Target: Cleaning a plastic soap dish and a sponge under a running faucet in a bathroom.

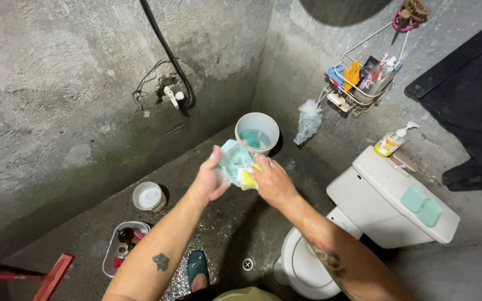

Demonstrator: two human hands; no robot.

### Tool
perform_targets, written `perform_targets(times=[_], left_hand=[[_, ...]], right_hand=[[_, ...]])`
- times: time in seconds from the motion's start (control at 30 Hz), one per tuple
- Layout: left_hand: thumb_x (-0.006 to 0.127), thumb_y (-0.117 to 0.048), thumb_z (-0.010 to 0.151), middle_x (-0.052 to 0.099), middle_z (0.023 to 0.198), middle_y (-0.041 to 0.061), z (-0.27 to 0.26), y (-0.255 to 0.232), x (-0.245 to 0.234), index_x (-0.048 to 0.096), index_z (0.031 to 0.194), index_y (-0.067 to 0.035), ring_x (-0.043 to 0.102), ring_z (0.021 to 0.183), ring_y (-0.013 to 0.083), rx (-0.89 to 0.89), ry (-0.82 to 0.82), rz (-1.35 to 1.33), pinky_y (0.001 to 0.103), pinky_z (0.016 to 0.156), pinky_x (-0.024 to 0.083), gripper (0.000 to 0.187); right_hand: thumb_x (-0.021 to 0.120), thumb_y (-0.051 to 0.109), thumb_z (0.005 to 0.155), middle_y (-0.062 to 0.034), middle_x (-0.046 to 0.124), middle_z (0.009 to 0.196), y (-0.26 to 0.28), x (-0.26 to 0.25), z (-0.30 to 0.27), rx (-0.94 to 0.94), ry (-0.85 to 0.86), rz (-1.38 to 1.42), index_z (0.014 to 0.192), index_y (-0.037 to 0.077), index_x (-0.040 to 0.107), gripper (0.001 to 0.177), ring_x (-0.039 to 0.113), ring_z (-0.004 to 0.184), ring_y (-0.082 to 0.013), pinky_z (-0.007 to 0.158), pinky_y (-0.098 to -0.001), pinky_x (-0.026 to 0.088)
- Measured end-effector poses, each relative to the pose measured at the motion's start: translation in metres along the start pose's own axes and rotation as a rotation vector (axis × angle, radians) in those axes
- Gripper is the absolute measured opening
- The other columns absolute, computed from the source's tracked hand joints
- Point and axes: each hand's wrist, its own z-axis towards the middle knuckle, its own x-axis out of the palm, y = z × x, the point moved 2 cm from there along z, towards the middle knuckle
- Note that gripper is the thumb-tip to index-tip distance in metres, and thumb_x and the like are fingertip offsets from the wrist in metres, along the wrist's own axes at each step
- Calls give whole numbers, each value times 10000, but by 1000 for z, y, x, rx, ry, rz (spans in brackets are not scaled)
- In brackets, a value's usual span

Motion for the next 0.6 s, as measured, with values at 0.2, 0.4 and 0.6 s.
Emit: perform_targets(times=[0.2,0.4,0.6], left_hand=[[533,-595,950,611,1398,223,-1,-12,-25,540,1444,-22,622,1250,392,-344,-9,17,580,1028,522,756],[587,-420,930,631,1359,184,5,-16,-43,550,1417,-55,654,1206,382,-454,52,131,632,926,578,610],[558,-404,914,669,1262,199,3,-9,-26,605,1338,-52,692,1105,368,-365,41,74,570,874,598,552]], right_hand=[[616,63,842,-219,594,1251,-5,-11,0,-220,-69,-112,1125,67,690,293,604,1141,-397,958,-481,500],[630,49,781,-201,589,1267,-2,-19,3,-301,2,-101,1215,60,658,435,574,1161,-389,985,-479,486],[641,56,761,-208,566,1261,-2,-16,3,-243,-9,-168,1203,73,661,443,560,1103,-387,927,-499,484]])
